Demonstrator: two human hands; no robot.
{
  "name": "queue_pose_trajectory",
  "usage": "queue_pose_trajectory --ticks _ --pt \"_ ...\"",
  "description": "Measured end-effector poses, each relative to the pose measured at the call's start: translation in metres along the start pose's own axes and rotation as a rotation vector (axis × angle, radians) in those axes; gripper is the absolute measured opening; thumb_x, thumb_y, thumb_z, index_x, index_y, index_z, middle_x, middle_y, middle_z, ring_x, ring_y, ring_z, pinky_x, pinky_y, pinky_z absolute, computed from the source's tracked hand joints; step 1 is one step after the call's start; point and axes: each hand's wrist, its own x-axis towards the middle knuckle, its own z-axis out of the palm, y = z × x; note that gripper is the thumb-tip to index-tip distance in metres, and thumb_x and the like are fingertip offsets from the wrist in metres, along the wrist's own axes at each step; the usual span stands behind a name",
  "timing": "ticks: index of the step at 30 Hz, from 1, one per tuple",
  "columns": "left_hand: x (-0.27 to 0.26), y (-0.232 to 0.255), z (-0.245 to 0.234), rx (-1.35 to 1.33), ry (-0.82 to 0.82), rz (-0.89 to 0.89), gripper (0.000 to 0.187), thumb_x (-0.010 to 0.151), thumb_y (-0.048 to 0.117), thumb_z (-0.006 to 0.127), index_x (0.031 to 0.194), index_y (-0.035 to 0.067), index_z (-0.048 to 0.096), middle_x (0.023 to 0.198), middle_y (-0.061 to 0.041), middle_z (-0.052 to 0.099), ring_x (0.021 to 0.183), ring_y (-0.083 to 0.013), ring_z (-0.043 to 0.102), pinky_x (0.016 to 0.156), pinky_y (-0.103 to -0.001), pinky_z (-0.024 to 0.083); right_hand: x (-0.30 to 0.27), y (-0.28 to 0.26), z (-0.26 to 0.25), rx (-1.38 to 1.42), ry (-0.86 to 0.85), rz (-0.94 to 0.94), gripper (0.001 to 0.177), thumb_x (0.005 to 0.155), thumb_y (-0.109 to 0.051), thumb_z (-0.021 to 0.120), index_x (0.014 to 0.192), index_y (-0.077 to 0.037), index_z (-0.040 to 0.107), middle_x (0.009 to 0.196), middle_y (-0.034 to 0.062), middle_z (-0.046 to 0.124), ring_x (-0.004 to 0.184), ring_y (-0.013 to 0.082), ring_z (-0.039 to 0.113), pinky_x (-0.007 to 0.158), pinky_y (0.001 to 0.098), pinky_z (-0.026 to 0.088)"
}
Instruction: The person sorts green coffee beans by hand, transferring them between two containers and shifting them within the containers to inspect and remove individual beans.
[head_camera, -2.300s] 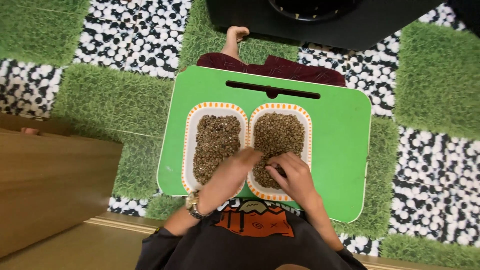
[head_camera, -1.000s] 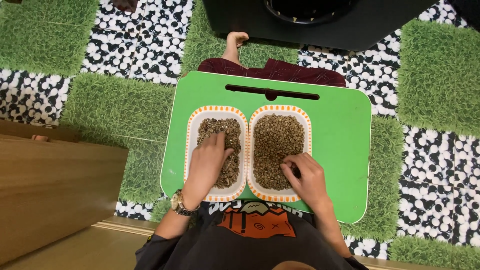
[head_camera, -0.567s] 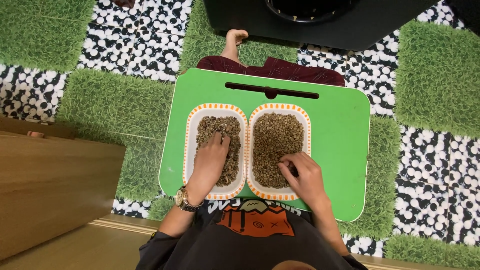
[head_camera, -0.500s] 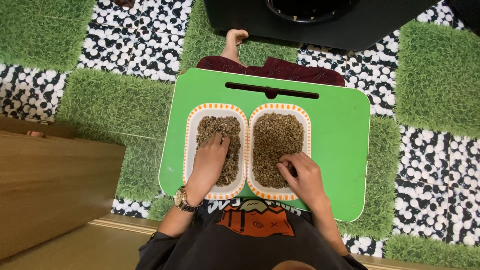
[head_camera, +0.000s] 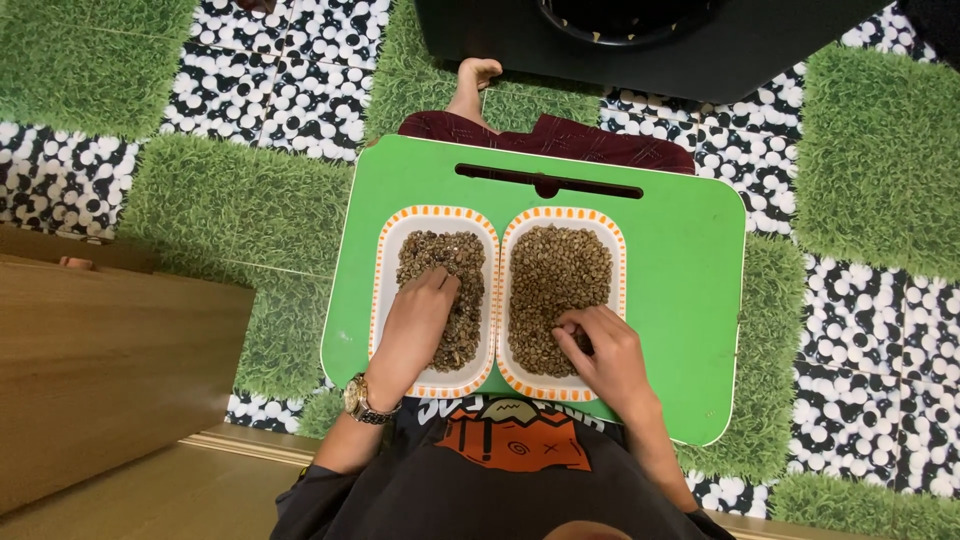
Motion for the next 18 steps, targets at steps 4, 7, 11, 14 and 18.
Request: queue_pose_trajectory --ticks 4,7,11,14,18 --pt "0.001 -0.005 0.007 -0.06 0.028 0.011 0.015 0.104 0.008 0.058 0.105 0.0 0.071 0.088 -0.012 0.065 0.074 -0.0212 0.066 0.062 -0.03 0.052 0.0 -0.001 0.0 0.003 0.004 -0.006 0.007 0.091 -0.015 0.077 0.095 -0.009 0.073 0.074 0.0056 0.07 0.071 0.0256 0.069 0.066 0.0351 0.057" --pt "0.0 -0.003 0.0 -0.123 0.043 0.001 0.015 0.103 0.007 0.059 0.105 0.0 0.071 0.086 -0.011 0.066 0.072 -0.0217 0.067 0.06 -0.03 0.053 -0.003 0.003 0.003 0.005 0.007 0.006 0.007 0.091 -0.015 0.077 0.095 -0.01 0.074 0.074 0.0046 0.07 0.071 0.0241 0.069 0.066 0.034 0.057" --pt "-0.002 -0.002 0.002 -0.169 0.02 0.012 0.017 0.102 0.006 0.057 0.113 0.001 0.069 0.092 -0.014 0.067 0.08 -0.0228 0.069 0.066 -0.028 0.055 -0.004 0.006 0.004 0.013 0.003 0.003 0.007 0.092 -0.016 0.076 0.095 -0.01 0.074 0.075 0.0048 0.07 0.071 0.0246 0.069 0.066 0.0344 0.057" --pt "-0.004 0.012 0.015 -0.216 0.034 0.084 0.024 0.098 0.002 0.06 0.121 0.004 0.067 0.094 -0.014 0.068 0.088 -0.0254 0.072 0.072 -0.031 0.059 -0.005 0.01 0.01 0.016 0.007 -0.032 0.007 0.094 -0.016 0.074 0.095 -0.009 0.075 0.076 0.0062 0.071 0.072 0.0261 0.069 0.066 0.0356 0.057" --pt "-0.007 0.043 0.034 -0.358 0.112 0.335 0.034 0.092 -0.008 0.065 0.124 0.001 0.066 0.1 -0.019 0.072 0.091 -0.0307 0.074 0.078 -0.036 0.061 0.005 -0.003 0.007 0.002 0.02 -0.087 0.009 0.096 -0.017 0.071 0.093 -0.01 0.075 0.079 0.0064 0.072 0.073 0.0267 0.069 0.067 0.0359 0.057"
